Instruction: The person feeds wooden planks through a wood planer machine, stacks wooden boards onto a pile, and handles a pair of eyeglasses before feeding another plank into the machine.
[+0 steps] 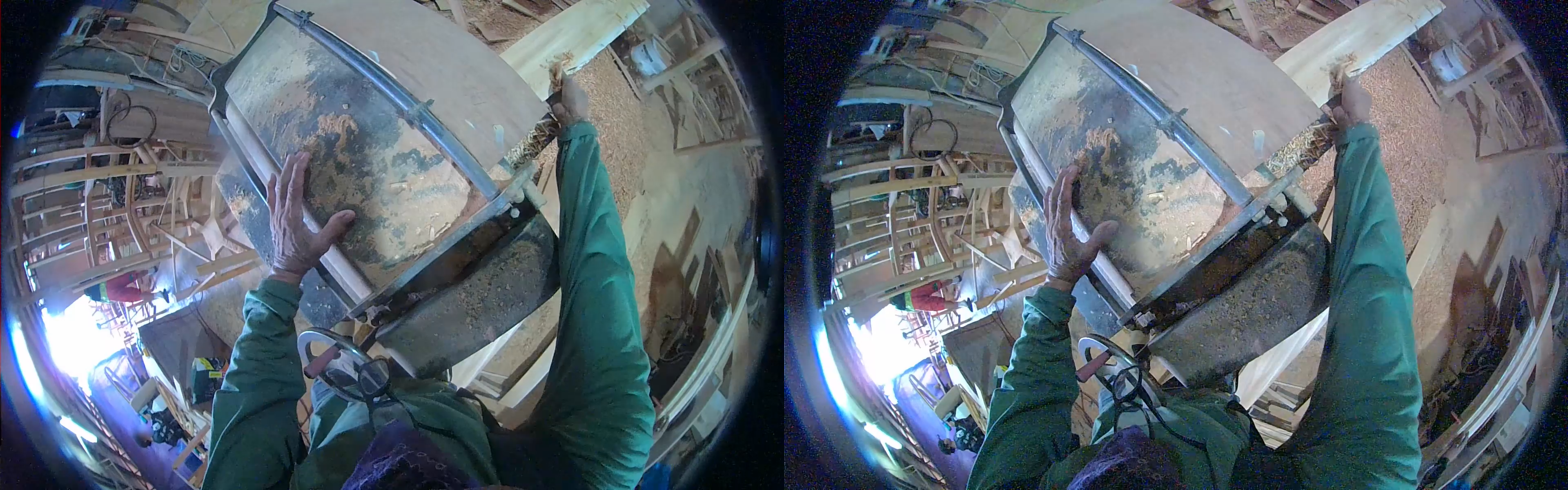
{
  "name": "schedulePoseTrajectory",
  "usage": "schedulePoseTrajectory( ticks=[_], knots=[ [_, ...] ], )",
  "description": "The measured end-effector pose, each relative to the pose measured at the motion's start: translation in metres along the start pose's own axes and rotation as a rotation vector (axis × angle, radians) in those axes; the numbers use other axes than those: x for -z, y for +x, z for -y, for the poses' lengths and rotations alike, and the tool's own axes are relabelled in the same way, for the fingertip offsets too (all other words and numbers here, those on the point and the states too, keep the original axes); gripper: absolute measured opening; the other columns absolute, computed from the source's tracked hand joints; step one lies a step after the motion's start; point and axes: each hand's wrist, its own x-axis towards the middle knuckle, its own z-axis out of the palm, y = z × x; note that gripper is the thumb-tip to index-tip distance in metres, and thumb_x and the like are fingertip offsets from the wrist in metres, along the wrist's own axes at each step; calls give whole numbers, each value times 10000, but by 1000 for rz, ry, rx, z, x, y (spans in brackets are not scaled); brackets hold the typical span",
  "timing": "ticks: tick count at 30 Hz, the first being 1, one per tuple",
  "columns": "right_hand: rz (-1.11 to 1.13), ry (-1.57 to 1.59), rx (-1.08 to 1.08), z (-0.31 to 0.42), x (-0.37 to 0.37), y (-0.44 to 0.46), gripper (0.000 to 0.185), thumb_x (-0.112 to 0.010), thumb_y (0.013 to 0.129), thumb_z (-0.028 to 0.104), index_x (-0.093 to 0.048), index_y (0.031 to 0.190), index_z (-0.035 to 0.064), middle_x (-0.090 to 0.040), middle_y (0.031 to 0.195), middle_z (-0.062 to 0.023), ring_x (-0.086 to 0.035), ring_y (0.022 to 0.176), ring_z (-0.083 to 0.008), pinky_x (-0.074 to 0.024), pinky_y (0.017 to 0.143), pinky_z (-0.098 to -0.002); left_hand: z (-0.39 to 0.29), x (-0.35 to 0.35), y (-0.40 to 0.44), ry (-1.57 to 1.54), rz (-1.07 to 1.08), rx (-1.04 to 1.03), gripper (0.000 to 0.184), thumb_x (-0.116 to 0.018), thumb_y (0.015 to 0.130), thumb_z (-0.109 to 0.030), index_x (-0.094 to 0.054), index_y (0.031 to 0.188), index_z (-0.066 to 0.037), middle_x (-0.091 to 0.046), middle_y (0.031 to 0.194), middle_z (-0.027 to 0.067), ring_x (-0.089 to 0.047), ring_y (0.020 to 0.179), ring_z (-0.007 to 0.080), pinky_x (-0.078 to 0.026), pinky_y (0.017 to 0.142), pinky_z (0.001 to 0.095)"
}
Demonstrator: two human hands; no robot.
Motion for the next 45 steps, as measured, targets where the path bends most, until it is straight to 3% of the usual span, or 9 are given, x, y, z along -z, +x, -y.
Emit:
schedulePoseTrajectory(
  ticks=[3,6,8,15,18,23,27,38,45],
  knots=[
    [-22,142,41,3,-8,8,160,-655,951,169,-690,1022,30,-673,853,-86,-659,788,-184,-542,649,-351,3,0,-2,17,11,2,1022,-781,735,-598,-360,1519,-97,-435,1513,163,-357,1443,358,-172,1206,558],
    [-42,-1278,883,24,24,26,189,-655,942,171,-676,1100,71,-690,883,-112,-667,788,-212,-546,691,-375,1,1,1,13,12,10,1021,-787,731,-595,-368,1516,-95,-435,1514,161,-351,1449,356,-177,1205,558],
    [-22,-1605,1131,39,44,41,226,-652,939,179,-664,1137,71,-696,906,-120,-674,803,-227,-548,711,-389,2,2,0,-2,14,9,1019,-789,730,-593,-373,1514,-92,-434,1515,160,-346,1452,357,-179,1205,556],
    [-73,-438,540,132,99,21,363,-660,920,231,-604,1225,42,-694,1035,-166,-687,929,-300,-562,772,-422,2,3,1,1,0,-14,1006,-808,714,-567,-408,1499,-82,-454,1494,179,-385,1415,370,-241,1186,524],
    [-77,-764,530,169,164,0,387,-621,951,222,-580,1258,-9,-678,1099,-156,-682,959,-256,-568,798,-368,-2,1,0,-5,-33,-11,969,-798,730,-553,-424,1489,-81,-462,1481,195,-409,1382,387,-280,1169,509],
    [-95,-369,140,189,229,-86,406,-629,945,187,-585,1259,-67,-679,1140,-144,-682,986,-231,-565,839,-344,-3,1,-3,-12,-59,-66,912,-779,762,-528,-437,1476,-75,-493,1437,196,-427,1350,390,-321,1137,498],
    [-163,-326,168,148,273,-174,364,-659,942,223,-650,1185,-48,-705,1086,-135,-681,987,-200,-562,807,-327,0,-4,-9,10,-64,-62,836,-788,809,-396,-424,1492,-81,-451,1485,208,-395,1395,392,-324,1146,480],
    [-339,-544,218,0,320,-526,248,-686,954,268,-703,1066,48,-646,873,31,-575,773,-89,-456,671,-251,16,-9,-20,-91,-176,-253,772,-652,900,-515,-419,1476,-58,-482,1450,210,-428,1362,371,-269,1122,525],
    [-952,-880,285,-227,194,-803,453,-660,904,405,-695,879,-46,-600,669,-93,-541,636,-160,-459,621,-355,29,-10,-30,-84,-173,-280,745,-609,911,-544,-406,1496,-129,-398,1536,141,-369,1420,320,-225,1136,605]
  ],
)
